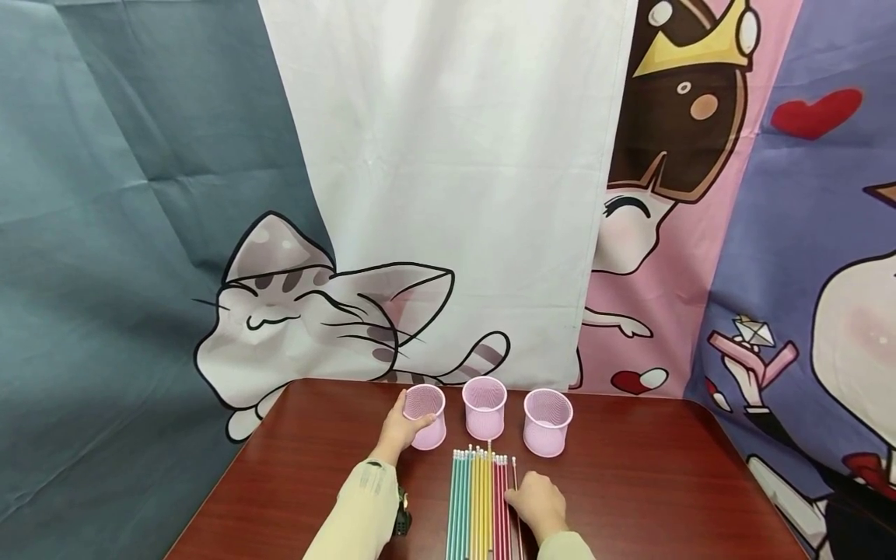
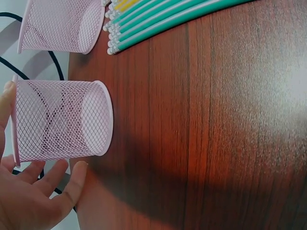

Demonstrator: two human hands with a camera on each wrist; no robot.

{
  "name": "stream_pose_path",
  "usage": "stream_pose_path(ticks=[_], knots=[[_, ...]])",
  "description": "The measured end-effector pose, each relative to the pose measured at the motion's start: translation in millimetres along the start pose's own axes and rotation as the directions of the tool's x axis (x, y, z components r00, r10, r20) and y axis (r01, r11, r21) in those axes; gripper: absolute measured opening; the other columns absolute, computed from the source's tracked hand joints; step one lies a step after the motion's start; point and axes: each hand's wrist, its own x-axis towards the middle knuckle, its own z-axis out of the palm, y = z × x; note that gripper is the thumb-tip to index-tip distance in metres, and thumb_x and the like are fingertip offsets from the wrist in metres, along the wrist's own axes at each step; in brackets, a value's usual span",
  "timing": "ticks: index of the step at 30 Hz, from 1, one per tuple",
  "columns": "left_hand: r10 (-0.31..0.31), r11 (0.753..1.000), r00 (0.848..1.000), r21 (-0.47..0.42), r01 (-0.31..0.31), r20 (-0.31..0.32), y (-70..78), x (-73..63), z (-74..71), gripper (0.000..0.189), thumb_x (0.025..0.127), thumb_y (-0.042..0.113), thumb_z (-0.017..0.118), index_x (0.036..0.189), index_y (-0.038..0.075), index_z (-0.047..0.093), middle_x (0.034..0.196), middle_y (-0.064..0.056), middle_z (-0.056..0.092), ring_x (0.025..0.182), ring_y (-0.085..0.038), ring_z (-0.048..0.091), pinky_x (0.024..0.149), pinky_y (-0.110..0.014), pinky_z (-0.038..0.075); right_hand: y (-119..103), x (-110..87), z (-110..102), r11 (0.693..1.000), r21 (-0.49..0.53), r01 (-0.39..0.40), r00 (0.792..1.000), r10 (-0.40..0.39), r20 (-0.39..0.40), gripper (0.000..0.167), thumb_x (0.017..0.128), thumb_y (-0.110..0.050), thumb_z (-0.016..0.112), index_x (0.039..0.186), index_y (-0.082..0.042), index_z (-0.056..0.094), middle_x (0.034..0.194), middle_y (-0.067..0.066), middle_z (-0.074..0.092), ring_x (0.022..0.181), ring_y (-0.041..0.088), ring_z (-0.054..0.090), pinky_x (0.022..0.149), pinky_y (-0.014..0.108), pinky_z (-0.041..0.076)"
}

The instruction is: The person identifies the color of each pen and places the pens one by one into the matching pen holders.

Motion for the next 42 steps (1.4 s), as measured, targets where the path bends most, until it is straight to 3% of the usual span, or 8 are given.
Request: stream_pose_path(ticks=[11, 15, 30, 37, 42], knots=[[-0.058, 0.998, 0.998, -0.014, 0.057, -0.014, 2.2, -0.6, 0.8, 0.087, 0.068, 0.023, 0.083, 0.140, 0.003, 0.037, 0.122, -0.028, 0.053, 0.106, -0.043, 0.052, 0.090, -0.053, 0.041, -2, -0.6, -3, 0.999, 0.002, -0.049, 0.999, 0.049, 0.002, 0.028, 0.065, -0.032, 0.067, 0.060, -0.006, 0.056, 0.072, 0.019, 0.063, 0.062, 0.034, 0.058, 0.051, 0.047, 0.043], [-0.050, 0.999, 0.999, -0.009, 0.049, -0.012, 2.1, 0.3, 1.1, 0.087, 0.069, 0.023, 0.082, 0.140, 0.003, 0.036, 0.123, -0.027, 0.052, 0.107, -0.043, 0.051, 0.090, -0.052, 0.041, 0, -0.4, -4, 0.998, 0.019, -0.057, 0.998, 0.058, -0.025, 0.032, 0.065, -0.035, 0.068, 0.058, -0.007, 0.054, 0.072, 0.020, 0.063, 0.062, 0.035, 0.059, 0.052, 0.048, 0.044], [-0.058, 0.998, 0.998, 0.001, 0.058, -0.019, 1.2, -1.3, 1.4, 0.087, 0.068, 0.024, 0.082, 0.140, 0.004, 0.037, 0.123, -0.027, 0.052, 0.107, -0.042, 0.051, 0.090, -0.052, 0.041, 11, 4.7, -10, 0.987, 0.126, -0.101, 0.993, 0.108, -0.049, 0.021, 0.067, -0.031, 0.064, 0.063, -0.013, 0.054, 0.063, 0.004, 0.056, 0.059, 0.024, 0.055, 0.049, 0.041, 0.040], [-0.060, 0.998, 0.998, -0.006, 0.060, -0.020, 1.1, -0.9, 0.9, 0.088, 0.068, 0.024, 0.082, 0.141, 0.004, 0.037, 0.124, -0.028, 0.052, 0.108, -0.043, 0.051, 0.091, -0.052, 0.040, 9, 9.0, -19, 0.971, 0.223, -0.080, 0.991, 0.103, -0.090, 0.017, 0.068, -0.023, 0.063, 0.064, -0.013, 0.050, 0.050, -0.005, 0.052, 0.049, 0.014, 0.050, 0.046, 0.032, 0.036], [-0.062, 0.998, 0.998, -0.010, 0.062, -0.014, 2.2, -2.2, -0.5, 0.088, 0.069, 0.024, 0.082, 0.141, 0.004, 0.036, 0.123, -0.028, 0.052, 0.107, -0.043, 0.051, 0.091, -0.052, 0.041, 6, 11.7, -28, 0.964, 0.259, -0.051, 0.989, 0.085, -0.119, 0.014, 0.069, -0.021, 0.064, 0.067, -0.013, 0.053, 0.051, -0.004, 0.051, 0.047, 0.014, 0.048, 0.047, 0.031, 0.036]])
